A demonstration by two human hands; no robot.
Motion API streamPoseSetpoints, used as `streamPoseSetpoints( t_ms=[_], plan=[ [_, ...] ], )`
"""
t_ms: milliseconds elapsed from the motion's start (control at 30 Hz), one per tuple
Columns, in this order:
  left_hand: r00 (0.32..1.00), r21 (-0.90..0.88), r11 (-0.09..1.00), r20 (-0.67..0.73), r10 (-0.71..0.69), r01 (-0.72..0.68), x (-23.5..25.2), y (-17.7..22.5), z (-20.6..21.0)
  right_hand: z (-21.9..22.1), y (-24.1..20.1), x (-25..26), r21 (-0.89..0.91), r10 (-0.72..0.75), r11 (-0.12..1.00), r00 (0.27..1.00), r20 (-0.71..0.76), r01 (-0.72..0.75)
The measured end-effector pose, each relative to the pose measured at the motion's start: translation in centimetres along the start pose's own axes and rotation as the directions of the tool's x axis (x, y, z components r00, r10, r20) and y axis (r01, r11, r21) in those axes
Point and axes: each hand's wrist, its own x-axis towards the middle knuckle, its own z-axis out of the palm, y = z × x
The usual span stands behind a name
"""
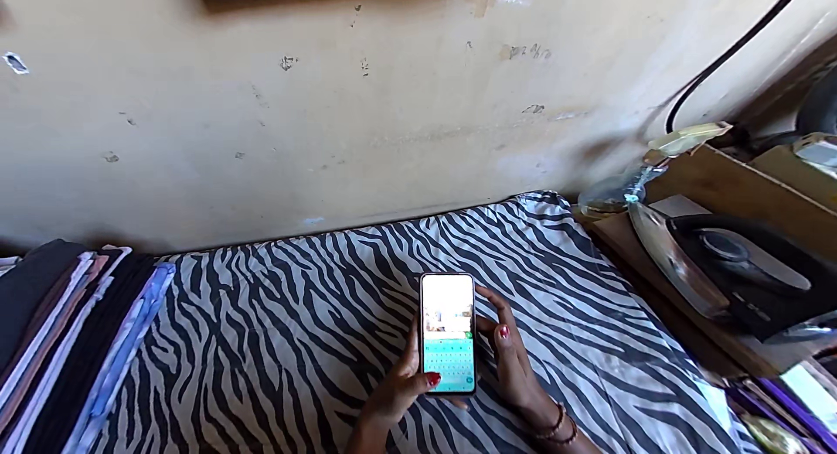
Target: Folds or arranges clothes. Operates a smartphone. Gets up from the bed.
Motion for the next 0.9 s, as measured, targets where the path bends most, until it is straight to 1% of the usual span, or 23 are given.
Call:
streamPoseSetpoints(
  t_ms=[200, 333, 500, 700, 900],
  plan=[
    [0.999, 0.05, 0.998, -0.035, -0.028, 0.03, -0.01, 0.3, 0.36, -0.05, 0.2, 0.0, 0.014, -0.006, 1.0, 1.0, -0.001, 0.006],
    [1.0, 0.017, 1.0, -0.017, -0.008, 0.008, -0.02, 0.12, 0.16, -0.09, 0.08, -0.03, 0.002, -0.003, 1.0, 1.0, 0.01, 0.003],
    [0.999, -0.114, 0.993, 0.027, 0.018, -0.014, 0.09, 0.13, -0.05, -0.05, 0.09, 0.05, 0.005, 0.006, 1.0, 1.0, 0.016, -0.006],
    [0.999, -0.14, 0.99, 0.036, 0.029, -0.023, 0.12, 0.12, 0.01, -0.12, 0.18, 0.03, -0.013, 0.01, 1.0, 1.0, 0.021, -0.01],
    [0.998, -0.144, 0.989, 0.05, 0.036, -0.028, 0.13, 0.11, 0.04, -0.06, 0.01, 0.06, 0.006, 0.017, 1.0, 1.0, 0.021, -0.017]
  ],
)
